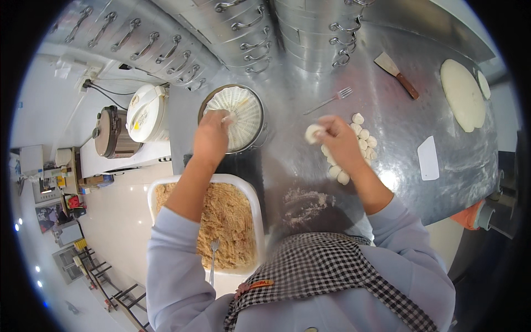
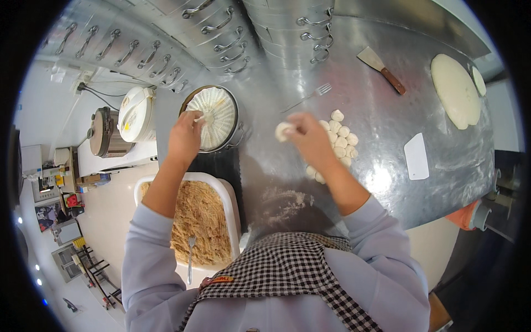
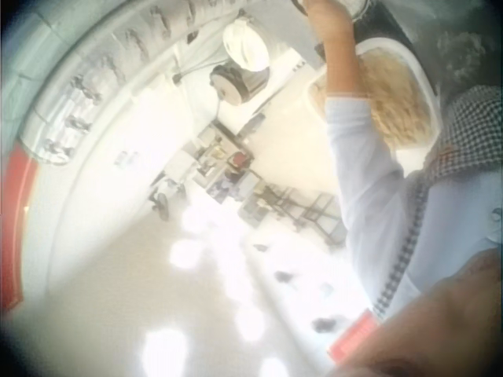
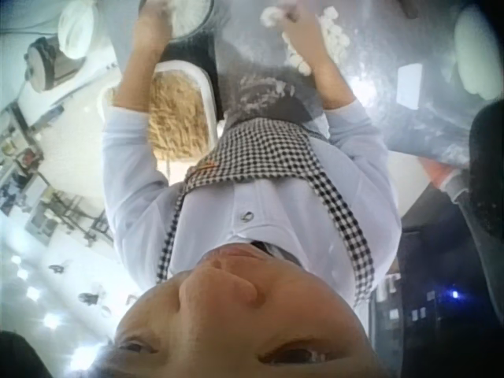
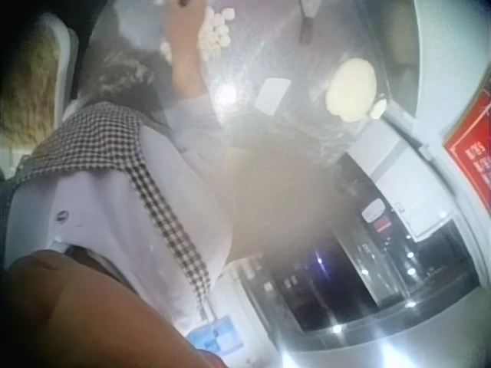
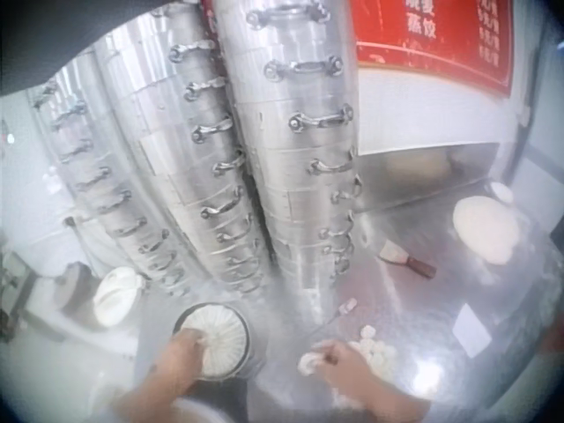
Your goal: The person portions a large dough mass into small pieces, rolls them into balls, flattens each into a disc, fills them with a crumbly mixture using a spoon, and folds them into dumplings. The finished dumplings are placed into a steamer basket.
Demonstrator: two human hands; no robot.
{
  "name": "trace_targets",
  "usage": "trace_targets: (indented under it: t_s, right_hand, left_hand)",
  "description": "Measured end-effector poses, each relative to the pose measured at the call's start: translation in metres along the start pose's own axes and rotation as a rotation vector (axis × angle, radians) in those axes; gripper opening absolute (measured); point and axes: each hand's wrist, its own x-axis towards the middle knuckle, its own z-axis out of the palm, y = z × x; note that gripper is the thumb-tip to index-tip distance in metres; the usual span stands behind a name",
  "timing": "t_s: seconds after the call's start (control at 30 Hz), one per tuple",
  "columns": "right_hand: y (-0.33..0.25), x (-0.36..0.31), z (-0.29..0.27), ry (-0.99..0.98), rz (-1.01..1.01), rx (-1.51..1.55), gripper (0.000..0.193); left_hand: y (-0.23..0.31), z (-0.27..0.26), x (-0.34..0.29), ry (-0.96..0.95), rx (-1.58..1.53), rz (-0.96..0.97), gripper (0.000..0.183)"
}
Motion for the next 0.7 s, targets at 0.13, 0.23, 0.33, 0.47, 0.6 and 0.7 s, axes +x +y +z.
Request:
trace_targets:
  t_s: [0.13, 0.23, 0.33, 0.47, 0.6, 0.7]
  right_hand:
    - [-0.045, -0.056, 0.054, -0.339, 0.099, 0.118, 0.025]
    - [-0.07, -0.093, 0.082, -0.523, 0.143, 0.04, 0.021]
    - [-0.076, -0.125, 0.103, -0.632, 0.207, -0.08, 0.018]
    - [-0.067, -0.164, 0.124, -0.813, 0.232, 0.0, 0.023]
    - [-0.056, -0.187, 0.137, -1.036, 0.385, 0.074, 0.03]
    - [-0.051, -0.19, 0.143, -1.041, 0.509, 0.264, 0.032]
  left_hand:
    - [0.071, -0.047, -0.08, -0.441, -0.68, -0.201, 0.045]
    - [0.099, -0.074, -0.138, -0.555, -0.675, -0.389, 0.044]
    - [0.1, -0.093, -0.19, -0.462, -0.403, -0.38, 0.031]
    - [0.098, -0.102, -0.256, -0.342, -0.781, -0.715, 0.022]
    - [0.092, -0.119, -0.319, -0.207, -0.645, -0.525, 0.023]
    - [0.078, -0.13, -0.352, 0.039, -0.019, -0.374, 0.029]
